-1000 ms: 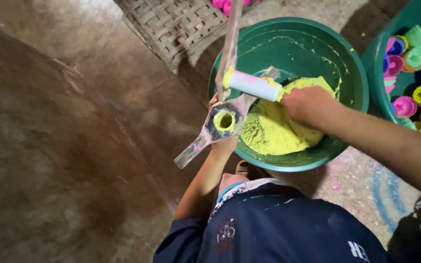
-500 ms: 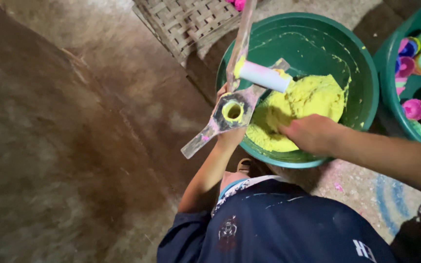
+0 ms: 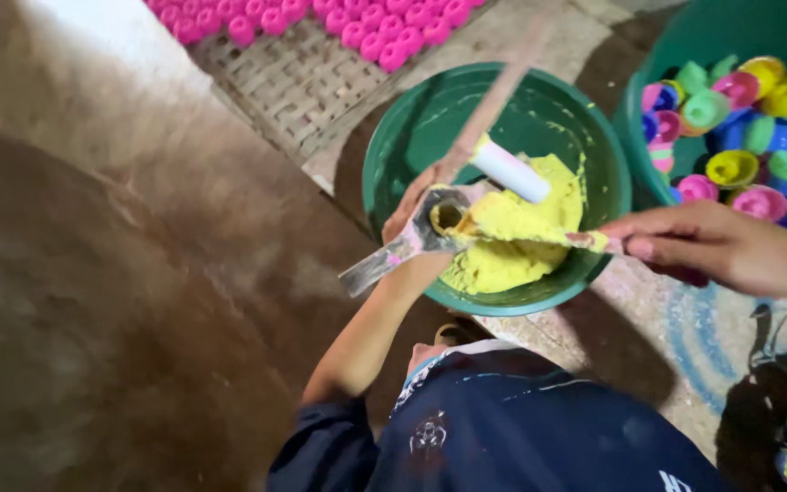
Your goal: The person repeatedly scoops yellow paste from a green basin using a wooden stick and fills small colorful plastic molds arranged in a basket. The filled molds remain in the basket as the process continues.
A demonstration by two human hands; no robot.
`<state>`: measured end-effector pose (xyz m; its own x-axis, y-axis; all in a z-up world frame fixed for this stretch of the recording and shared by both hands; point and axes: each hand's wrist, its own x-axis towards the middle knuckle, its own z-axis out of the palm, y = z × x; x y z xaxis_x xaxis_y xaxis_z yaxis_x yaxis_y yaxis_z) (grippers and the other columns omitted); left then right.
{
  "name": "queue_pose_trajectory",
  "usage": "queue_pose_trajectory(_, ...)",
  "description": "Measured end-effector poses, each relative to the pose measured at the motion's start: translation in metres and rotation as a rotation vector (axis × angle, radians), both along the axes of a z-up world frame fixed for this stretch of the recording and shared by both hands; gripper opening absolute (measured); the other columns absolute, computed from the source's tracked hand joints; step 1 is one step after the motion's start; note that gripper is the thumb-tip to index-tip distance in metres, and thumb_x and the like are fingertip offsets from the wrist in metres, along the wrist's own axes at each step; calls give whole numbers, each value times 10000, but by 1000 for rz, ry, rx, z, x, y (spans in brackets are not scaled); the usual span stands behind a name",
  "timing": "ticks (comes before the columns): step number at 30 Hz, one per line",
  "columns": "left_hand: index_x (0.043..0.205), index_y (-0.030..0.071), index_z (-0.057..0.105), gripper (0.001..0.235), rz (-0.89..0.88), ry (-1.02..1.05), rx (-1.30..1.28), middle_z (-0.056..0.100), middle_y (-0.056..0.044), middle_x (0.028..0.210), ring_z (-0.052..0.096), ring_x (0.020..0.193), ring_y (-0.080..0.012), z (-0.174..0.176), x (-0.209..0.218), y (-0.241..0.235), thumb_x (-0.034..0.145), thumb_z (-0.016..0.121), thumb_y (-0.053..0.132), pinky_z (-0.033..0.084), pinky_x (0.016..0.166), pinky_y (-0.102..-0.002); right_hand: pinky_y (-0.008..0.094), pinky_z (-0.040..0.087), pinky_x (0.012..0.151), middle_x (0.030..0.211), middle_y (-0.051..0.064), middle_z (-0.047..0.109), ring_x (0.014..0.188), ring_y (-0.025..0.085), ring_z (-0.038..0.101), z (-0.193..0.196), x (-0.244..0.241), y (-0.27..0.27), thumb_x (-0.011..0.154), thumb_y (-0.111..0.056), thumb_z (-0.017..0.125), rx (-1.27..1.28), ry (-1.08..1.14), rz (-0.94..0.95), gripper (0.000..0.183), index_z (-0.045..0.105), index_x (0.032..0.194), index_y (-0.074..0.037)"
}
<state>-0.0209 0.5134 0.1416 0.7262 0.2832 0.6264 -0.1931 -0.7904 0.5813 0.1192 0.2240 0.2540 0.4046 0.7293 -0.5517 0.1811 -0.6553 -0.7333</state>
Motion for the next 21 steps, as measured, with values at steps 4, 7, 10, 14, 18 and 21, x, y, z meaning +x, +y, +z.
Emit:
queue_pose_trajectory(4, 1328, 93, 637, 658, -204, 113, 163, 650, -119, 1334, 690, 1141, -279, 6, 4, -14, 759, 873, 324, 559, 969, -364, 367, 519, 609, 811, 93, 734, 680, 185, 618, 9, 5, -1, 977, -367, 584, -260, -368, 114, 388, 719, 1335, -308)
queue_pose_trajectory(7, 1384, 90, 608, 659, -267, 57, 186, 641, -108, 1385, 666, 1201, -255, 0, 13, -21, 829, 854, 346, 562, 1002, -351, 355, 553, 709, 926, -26, 742, 860, 201, 715, 28, -10, 18, 986, -435, 542, -529, -825, 341, 325, 709, 1256, -366)
queue_pose_trajectory(10, 1380, 100, 608, 657, -334, 175, 122, 654, -120, 1375, 643, 1254, -274, -16, 15, -36, 794, 817, 312, 543, 1070, -386, 410, 562, 607, 850, 16, 712, 772, 239, 723, 30, -53, 60, 832, -154, 590, -189, -1235, 491, 367, 699, 1164, -266)
queue_pose_trajectory(14, 1367, 97, 632, 623, -376, 293, 31, 662, -167, 1338, 622, 1235, -354, -21, 10, -42, 810, 822, 302, 483, 1068, -451, 348, 549, 548, 796, 29, 627, 640, 202, 677, 46, -87, 74, 856, -199, 595, -84, -1518, 763, 182, 659, 1000, -108)
queue_pose_trajectory(18, 1363, 136, 636, 596, -119, 412, -120, 685, -127, 1306, 678, 1171, -295, -13, -2, -21, 821, 792, 332, 537, 995, -386, 372, 550, 538, 794, 46, 627, 656, 219, 683, 54, -79, 26, 863, -193, 588, -96, -1374, 447, 184, 659, 1007, -104)
queue_pose_trajectory(21, 1416, 105, 598, 598, -125, 86, -124, 668, -134, 1344, 664, 1222, -316, 2, 4, -10, 891, 790, 318, 542, 1023, -384, 383, 533, 520, 829, 17, 636, 669, 209, 681, 50, -58, 5, 910, -177, 578, -144, -1303, 323, 332, 675, 1226, -190)
